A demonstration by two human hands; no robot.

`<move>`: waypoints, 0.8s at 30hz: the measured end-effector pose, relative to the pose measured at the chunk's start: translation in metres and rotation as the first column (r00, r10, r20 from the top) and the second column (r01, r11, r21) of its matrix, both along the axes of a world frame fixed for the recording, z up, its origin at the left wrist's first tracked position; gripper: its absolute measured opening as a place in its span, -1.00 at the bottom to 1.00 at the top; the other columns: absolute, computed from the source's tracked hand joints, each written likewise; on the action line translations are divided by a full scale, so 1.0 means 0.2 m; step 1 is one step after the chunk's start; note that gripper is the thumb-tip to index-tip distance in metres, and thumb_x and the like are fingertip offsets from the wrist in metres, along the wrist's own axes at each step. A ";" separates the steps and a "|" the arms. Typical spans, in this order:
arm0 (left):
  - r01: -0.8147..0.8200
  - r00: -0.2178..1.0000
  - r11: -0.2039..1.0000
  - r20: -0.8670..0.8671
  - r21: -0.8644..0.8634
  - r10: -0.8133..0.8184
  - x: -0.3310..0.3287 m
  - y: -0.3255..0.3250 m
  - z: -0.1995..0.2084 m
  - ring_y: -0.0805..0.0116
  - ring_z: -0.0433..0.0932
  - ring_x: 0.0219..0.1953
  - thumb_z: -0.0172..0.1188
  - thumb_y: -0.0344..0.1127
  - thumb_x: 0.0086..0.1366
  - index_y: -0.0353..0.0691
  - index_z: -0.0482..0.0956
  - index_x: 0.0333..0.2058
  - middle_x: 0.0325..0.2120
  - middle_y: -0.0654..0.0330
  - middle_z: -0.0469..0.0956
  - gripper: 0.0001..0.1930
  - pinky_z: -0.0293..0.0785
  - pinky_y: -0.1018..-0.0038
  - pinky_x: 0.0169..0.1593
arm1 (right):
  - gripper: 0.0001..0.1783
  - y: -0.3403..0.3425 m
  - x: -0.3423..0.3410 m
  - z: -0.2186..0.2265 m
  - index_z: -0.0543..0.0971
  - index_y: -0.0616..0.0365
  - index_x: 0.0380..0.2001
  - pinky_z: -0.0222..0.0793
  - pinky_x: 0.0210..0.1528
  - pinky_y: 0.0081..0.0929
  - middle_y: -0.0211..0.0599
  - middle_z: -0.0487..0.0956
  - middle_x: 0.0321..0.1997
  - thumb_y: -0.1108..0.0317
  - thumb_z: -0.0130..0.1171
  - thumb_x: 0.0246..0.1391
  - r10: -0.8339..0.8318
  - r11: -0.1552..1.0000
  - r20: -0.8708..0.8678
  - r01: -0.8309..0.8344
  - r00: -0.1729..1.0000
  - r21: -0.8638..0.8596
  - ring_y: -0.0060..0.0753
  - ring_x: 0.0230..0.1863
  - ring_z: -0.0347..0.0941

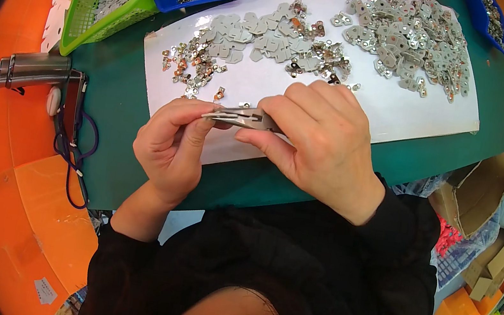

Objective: Assemble small metal and plastic components at a workbench using pliers.

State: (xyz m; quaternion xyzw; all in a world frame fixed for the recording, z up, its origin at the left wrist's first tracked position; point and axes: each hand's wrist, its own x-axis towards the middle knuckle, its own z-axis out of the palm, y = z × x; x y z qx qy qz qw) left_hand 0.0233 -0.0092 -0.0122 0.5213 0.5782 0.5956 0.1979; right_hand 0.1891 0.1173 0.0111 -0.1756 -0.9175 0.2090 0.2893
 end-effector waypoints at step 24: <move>-0.038 0.873 0.986 -0.475 0.162 0.112 -0.08 0.04 0.05 0.19 0.48 -0.57 0.21 -0.62 0.06 -0.34 0.50 -0.43 -0.56 0.11 0.50 -0.91 0.38 0.47 -0.50 | -0.59 0.09 0.02 0.25 0.65 0.26 -0.41 0.31 -0.42 -0.63 -0.42 0.53 -0.61 0.19 -0.03 0.34 0.430 0.444 0.193 -0.020 0.882 -0.896 -0.63 -0.51 0.43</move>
